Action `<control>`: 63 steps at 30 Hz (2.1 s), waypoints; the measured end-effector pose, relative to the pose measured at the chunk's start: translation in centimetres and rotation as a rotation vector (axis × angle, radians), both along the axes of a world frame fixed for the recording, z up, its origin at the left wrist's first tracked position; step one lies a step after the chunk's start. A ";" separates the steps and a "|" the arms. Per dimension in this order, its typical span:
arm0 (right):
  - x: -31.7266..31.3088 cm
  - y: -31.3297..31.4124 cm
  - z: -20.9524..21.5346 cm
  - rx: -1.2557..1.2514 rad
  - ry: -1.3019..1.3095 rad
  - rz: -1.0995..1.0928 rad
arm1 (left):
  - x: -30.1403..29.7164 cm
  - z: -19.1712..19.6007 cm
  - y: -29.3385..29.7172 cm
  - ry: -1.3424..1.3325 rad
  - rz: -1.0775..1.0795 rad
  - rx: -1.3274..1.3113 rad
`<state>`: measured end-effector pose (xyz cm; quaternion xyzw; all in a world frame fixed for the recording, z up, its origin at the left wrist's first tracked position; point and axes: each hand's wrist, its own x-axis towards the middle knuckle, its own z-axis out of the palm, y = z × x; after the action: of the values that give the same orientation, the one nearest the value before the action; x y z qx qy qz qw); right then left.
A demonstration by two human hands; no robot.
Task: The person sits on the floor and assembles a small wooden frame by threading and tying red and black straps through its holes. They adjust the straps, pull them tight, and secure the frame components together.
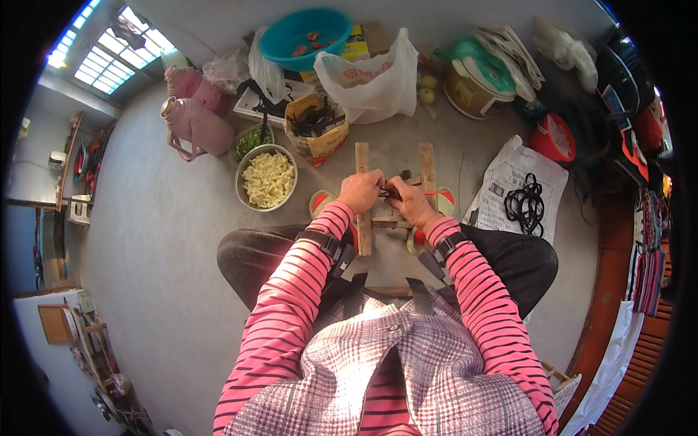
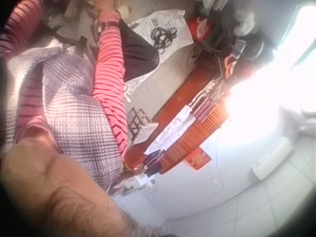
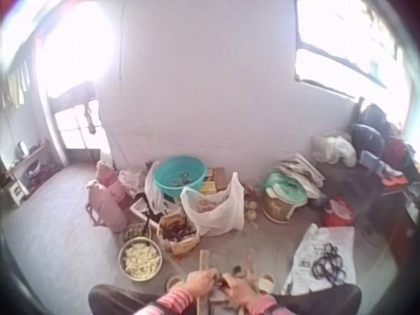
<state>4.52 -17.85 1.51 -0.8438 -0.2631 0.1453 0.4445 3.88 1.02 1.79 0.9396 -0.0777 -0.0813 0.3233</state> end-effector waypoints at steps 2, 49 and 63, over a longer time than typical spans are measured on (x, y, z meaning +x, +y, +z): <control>0.3 0.0 -0.1 -0.042 0.039 -0.026 | 0.0 -0.1 0.0 0.009 0.007 0.000; 0.1 -0.8 -3.3 -0.247 -0.340 0.056 | -1.7 0.8 0.9 -0.282 0.100 0.153; 0.0 -1.0 -3.3 -0.360 -0.393 0.125 | 0.0 2.5 12.7 -0.333 0.278 0.189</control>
<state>4.55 -18.82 -1.77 -0.9033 -0.3660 0.0505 0.2181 3.91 13.76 4.31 0.9678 0.0080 0.1130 0.2248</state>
